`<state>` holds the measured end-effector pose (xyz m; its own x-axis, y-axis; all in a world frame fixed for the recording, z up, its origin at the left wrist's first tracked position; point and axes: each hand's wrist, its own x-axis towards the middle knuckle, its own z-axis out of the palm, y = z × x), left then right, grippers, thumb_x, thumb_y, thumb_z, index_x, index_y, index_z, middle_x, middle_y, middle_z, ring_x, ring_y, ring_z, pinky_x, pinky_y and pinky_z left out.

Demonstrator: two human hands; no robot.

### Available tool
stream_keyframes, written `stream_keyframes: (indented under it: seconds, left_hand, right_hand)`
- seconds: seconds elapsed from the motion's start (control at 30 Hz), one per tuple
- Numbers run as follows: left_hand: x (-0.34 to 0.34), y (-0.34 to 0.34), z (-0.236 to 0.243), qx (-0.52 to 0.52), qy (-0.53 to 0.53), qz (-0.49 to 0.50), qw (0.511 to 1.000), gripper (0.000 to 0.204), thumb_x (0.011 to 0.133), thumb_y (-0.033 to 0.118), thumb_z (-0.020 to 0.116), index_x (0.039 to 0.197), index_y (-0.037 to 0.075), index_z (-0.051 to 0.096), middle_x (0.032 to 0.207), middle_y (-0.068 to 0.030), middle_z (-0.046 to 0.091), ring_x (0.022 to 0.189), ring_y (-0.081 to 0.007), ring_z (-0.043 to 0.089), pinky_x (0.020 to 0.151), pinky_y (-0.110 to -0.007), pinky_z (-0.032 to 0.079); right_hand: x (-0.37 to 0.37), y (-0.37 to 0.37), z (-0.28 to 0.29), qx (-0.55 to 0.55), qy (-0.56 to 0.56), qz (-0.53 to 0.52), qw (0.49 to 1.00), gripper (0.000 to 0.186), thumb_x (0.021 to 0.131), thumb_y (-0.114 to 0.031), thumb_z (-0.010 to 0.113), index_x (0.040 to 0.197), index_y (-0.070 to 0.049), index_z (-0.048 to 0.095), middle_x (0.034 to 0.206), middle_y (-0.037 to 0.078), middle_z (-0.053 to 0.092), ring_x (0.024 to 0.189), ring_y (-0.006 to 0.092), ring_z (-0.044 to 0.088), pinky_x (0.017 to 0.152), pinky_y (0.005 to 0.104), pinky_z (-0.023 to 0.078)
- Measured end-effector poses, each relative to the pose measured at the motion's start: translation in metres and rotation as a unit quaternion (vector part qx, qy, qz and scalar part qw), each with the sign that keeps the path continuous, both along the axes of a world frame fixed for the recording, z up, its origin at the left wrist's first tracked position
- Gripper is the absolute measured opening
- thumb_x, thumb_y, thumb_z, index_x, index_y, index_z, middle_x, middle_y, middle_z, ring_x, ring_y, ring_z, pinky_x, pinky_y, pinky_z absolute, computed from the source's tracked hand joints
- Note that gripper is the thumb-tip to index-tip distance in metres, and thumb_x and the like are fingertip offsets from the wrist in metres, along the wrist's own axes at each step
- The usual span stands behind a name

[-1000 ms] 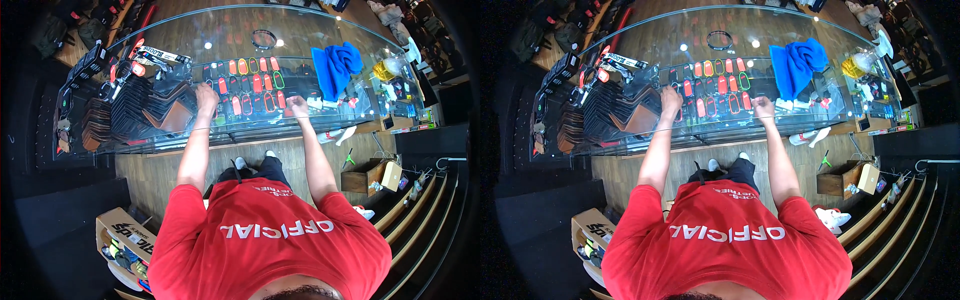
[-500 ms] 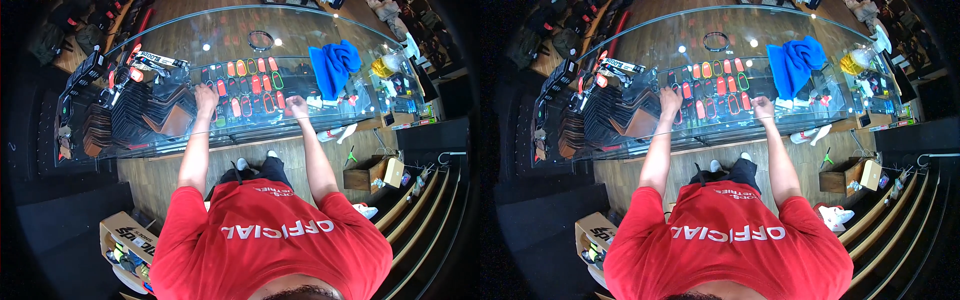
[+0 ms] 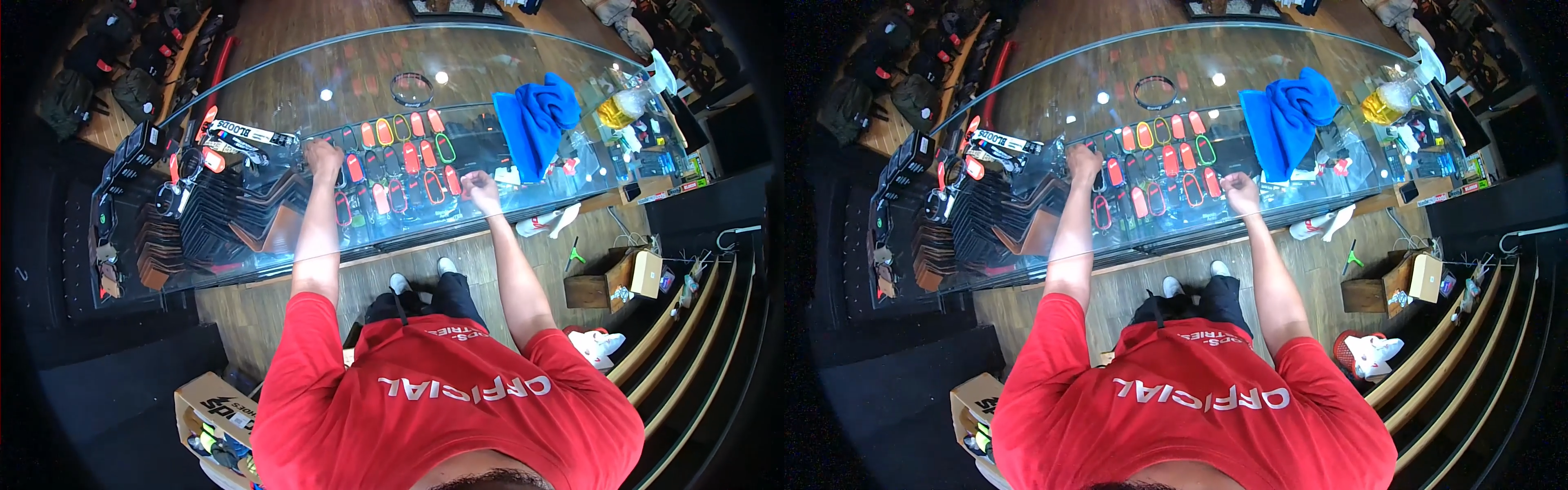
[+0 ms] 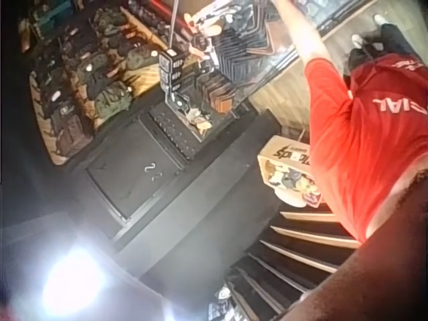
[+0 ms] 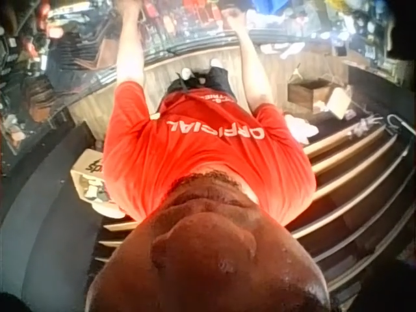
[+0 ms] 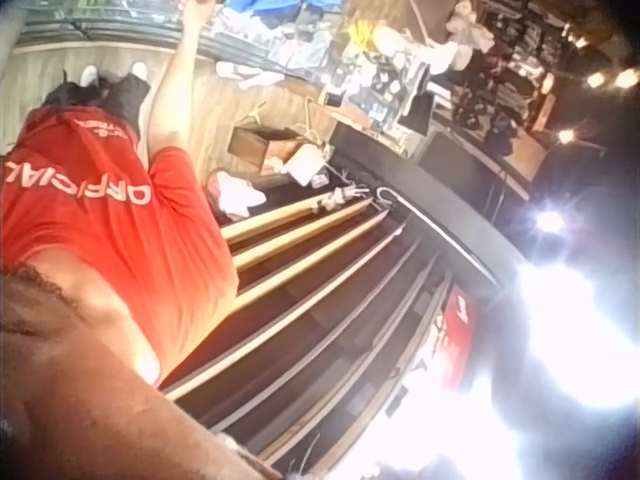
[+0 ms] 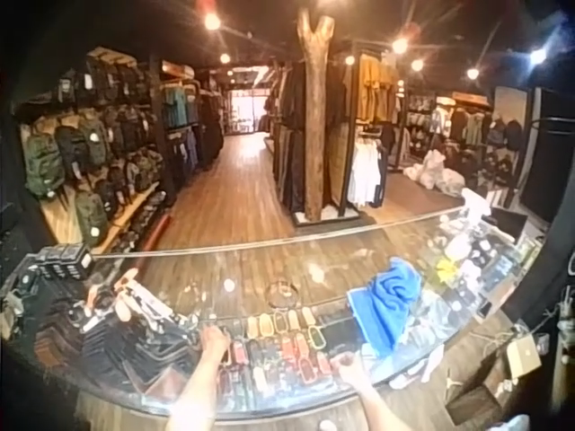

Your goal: Cleaning and organizing various small patches and pouches on a glass display counter using a microfiber cloth.

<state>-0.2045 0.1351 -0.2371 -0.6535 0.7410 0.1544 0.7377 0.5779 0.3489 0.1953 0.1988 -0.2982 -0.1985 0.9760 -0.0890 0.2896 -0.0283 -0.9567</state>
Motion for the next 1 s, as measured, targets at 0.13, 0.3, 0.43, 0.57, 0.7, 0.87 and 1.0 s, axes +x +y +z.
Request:
stream_keyframes:
  seconds: [0.13,0.3,0.43,0.57,0.7,0.87,1.0]
  left_hand:
    - [-0.006,0.002,-0.006,0.007,0.005,-0.010,1.000,0.043,0.076,0.024,0.069,0.102,-0.010,0.062,0.108,-0.0303,0.061,0.107,-0.0413,0.058,0.097,-0.045,0.045]
    - [0.003,0.000,0.008,0.035,0.011,-0.013,0.999,0.046,0.079,0.027,0.070,0.106,-0.010,0.062,0.109,-0.0292,0.060,0.108,-0.0413,0.057,0.098,-0.045,0.044]
    - [0.016,-0.020,0.018,0.086,0.001,-0.006,0.996,0.048,0.082,0.027,0.068,0.111,-0.011,0.058,0.109,-0.0288,0.057,0.107,-0.0415,0.055,0.096,-0.046,0.044]
    - [0.059,-0.068,0.039,0.041,-0.033,-0.037,0.998,0.068,0.078,0.018,0.071,0.131,-0.012,0.041,0.121,-0.0294,0.049,0.110,-0.0446,0.053,0.096,-0.047,0.044]
    - [0.066,-0.081,0.026,0.037,-0.035,-0.023,0.998,0.071,0.075,0.016,0.072,0.132,-0.013,0.040,0.122,-0.0298,0.049,0.111,-0.0445,0.052,0.096,-0.046,0.044]
    - [0.058,-0.080,0.012,0.047,-0.044,-0.035,0.997,0.069,0.077,0.015,0.071,0.132,-0.013,0.039,0.120,-0.0292,0.050,0.110,-0.0438,0.052,0.095,-0.046,0.045]
    - [0.064,-0.084,0.018,0.087,-0.039,-0.041,0.995,0.069,0.081,0.016,0.069,0.133,-0.014,0.037,0.118,-0.0287,0.050,0.109,-0.0441,0.052,0.094,-0.046,0.045]
  right_hand:
    - [-0.003,-0.001,0.009,-0.045,0.011,-0.004,0.999,0.018,0.083,-0.018,0.074,0.089,-0.004,0.066,0.080,0.004,0.068,0.073,0.0118,0.063,0.070,0.0269,0.051]
    - [-0.001,-0.001,0.013,-0.058,0.012,0.000,0.998,0.018,0.084,-0.019,0.074,0.091,-0.004,0.065,0.080,0.003,0.067,0.072,0.0110,0.061,0.068,0.0260,0.050]
    - [-0.002,-0.003,0.020,-0.068,0.012,0.002,0.998,0.019,0.084,-0.019,0.074,0.092,-0.004,0.065,0.078,0.003,0.066,0.071,0.0102,0.060,0.065,0.0252,0.049]
    - [0.000,-0.004,0.019,-0.087,0.015,-0.006,0.996,0.019,0.084,-0.019,0.074,0.092,-0.004,0.065,0.079,0.003,0.067,0.071,0.0107,0.061,0.067,0.0259,0.049]
    - [-0.002,0.000,0.012,-0.058,-0.009,-0.011,0.998,0.019,0.083,-0.020,0.074,0.090,-0.004,0.066,0.082,0.004,0.068,0.075,0.0116,0.063,0.071,0.0270,0.051]
    - [-0.005,-0.002,0.011,-0.005,-0.017,-0.009,1.000,0.015,0.088,-0.016,0.070,0.093,-0.004,0.063,0.078,0.003,0.064,0.064,0.0089,0.059,0.057,0.0234,0.048]
    - [-0.004,-0.001,0.007,-0.010,-0.013,-0.009,1.000,0.014,0.087,-0.016,0.071,0.092,-0.004,0.064,0.078,0.002,0.064,0.063,0.0089,0.058,0.058,0.0233,0.047]
